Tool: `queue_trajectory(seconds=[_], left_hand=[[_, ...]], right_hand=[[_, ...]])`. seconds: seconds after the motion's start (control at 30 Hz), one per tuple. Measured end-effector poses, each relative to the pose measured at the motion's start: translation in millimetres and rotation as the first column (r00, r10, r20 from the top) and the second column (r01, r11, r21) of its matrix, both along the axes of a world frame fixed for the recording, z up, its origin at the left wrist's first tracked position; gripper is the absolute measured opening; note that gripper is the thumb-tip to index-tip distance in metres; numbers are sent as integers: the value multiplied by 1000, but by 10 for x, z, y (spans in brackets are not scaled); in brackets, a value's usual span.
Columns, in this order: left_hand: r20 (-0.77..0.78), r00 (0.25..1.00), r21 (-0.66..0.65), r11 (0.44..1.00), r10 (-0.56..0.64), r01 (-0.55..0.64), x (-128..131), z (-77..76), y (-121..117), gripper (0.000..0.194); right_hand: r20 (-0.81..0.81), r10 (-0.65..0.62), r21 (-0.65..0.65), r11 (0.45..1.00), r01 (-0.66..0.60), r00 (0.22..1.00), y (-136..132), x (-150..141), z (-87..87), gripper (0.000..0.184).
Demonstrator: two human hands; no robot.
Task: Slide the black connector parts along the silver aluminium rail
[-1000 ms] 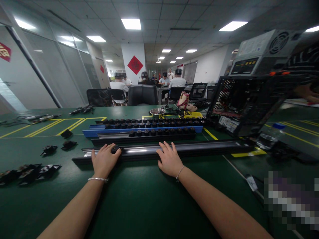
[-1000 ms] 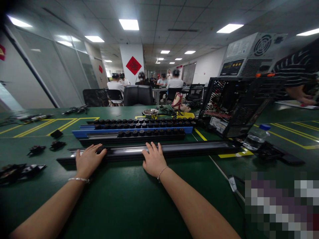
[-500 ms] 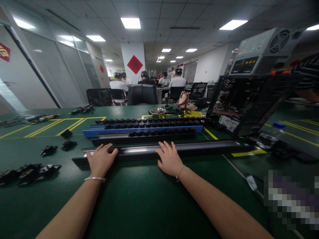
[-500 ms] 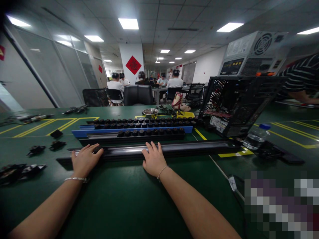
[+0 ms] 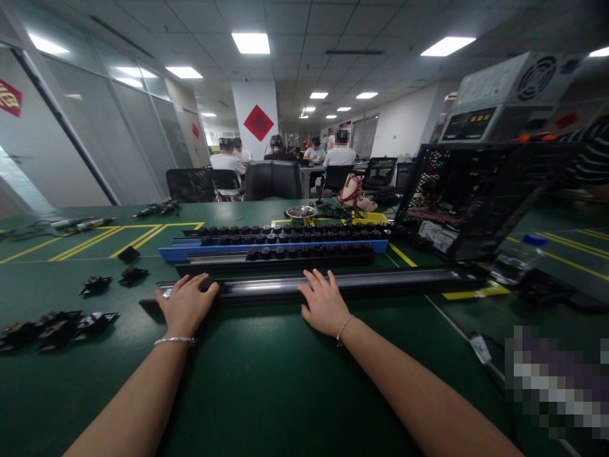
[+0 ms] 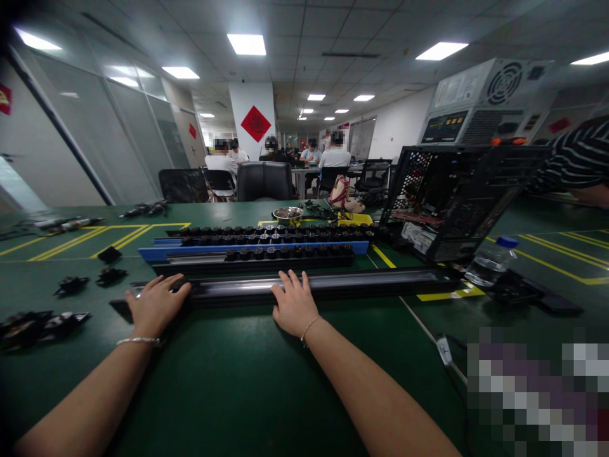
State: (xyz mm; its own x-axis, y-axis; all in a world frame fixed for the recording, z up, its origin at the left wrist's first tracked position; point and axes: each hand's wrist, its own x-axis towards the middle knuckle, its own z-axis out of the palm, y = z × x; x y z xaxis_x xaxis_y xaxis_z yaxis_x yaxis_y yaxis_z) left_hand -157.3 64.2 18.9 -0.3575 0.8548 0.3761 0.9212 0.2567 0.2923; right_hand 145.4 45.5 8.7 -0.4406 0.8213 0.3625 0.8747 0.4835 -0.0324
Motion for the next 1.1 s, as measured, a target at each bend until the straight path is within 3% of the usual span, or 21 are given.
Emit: queue_trajectory(seconds=[0.6,1.1], left_hand=[[-68,998,6,1000,-4,4,-96,-1,11,46],[-44,999,-29,999,17,-18,-348,17,18,44]], right_hand=[[6,2,17,1000,-2,1000,14,9,-21,40],[8,-1,8,1000,1,1000,8,6,-10,39]])
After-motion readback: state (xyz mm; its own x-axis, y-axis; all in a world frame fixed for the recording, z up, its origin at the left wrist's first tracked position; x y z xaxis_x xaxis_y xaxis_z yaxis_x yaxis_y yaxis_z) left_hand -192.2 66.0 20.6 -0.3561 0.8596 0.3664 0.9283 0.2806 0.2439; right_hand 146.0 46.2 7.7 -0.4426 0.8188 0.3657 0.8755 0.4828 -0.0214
